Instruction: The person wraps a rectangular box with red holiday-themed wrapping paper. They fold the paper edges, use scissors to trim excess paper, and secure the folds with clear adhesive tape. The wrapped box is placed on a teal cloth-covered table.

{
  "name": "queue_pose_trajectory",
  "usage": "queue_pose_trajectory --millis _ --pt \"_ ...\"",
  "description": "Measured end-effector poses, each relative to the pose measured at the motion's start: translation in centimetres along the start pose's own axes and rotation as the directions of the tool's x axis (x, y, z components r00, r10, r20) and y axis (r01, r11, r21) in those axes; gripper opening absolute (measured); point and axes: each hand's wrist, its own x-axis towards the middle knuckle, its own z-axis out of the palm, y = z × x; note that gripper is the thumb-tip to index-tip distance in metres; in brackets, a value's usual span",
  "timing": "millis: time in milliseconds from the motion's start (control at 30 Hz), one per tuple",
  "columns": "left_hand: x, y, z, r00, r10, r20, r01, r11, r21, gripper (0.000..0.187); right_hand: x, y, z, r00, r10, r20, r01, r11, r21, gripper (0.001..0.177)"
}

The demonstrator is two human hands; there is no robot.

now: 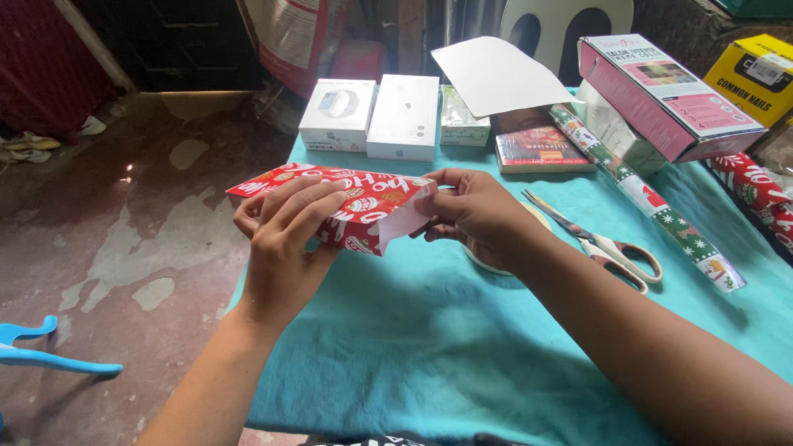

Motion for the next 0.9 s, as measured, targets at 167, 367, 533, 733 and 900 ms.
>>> queue_pose_trajectory --millis 167,367,533,733,900 --pt "-0.3 -0.4 0.4 0.999 -0.022 0.024 0.022 1.000 0.000 0.050 -1.3 -1.1 -1.5 0.998 -0.062 0.005 0.061 0.957 -0.284 0.034" --pt "-0.8 -0.5 0.8 0.999 -0.037 0.009 0.037 0.999 0.031 0.054 -8.5 -2.7 -8.5 0.958 -0.243 -0.154 -0.112 0.177 -0.978 0.030" --pt "-0.6 0.2 0.9 0.997 -0.077 0.021 0.077 0.997 0.023 0.061 -13.2 -0.5 -11.8 0.960 -0.252 -0.123 -0.112 0.061 -0.992 0.030" --pt "0.0 0.9 0.6 0.998 -0.051 0.023 0.050 0.998 0.036 0.067 -13.4 0.5 -12.9 0.891 -0.437 -0.120 -0.141 -0.014 -0.990 0.043" --pt "0.2 1.5 0.9 0.999 -0.018 0.027 0.018 1.000 -0.013 0.064 -13.5 -1.3 -12.7 0.925 -0.186 -0.331 -0.317 0.100 -0.943 0.039"
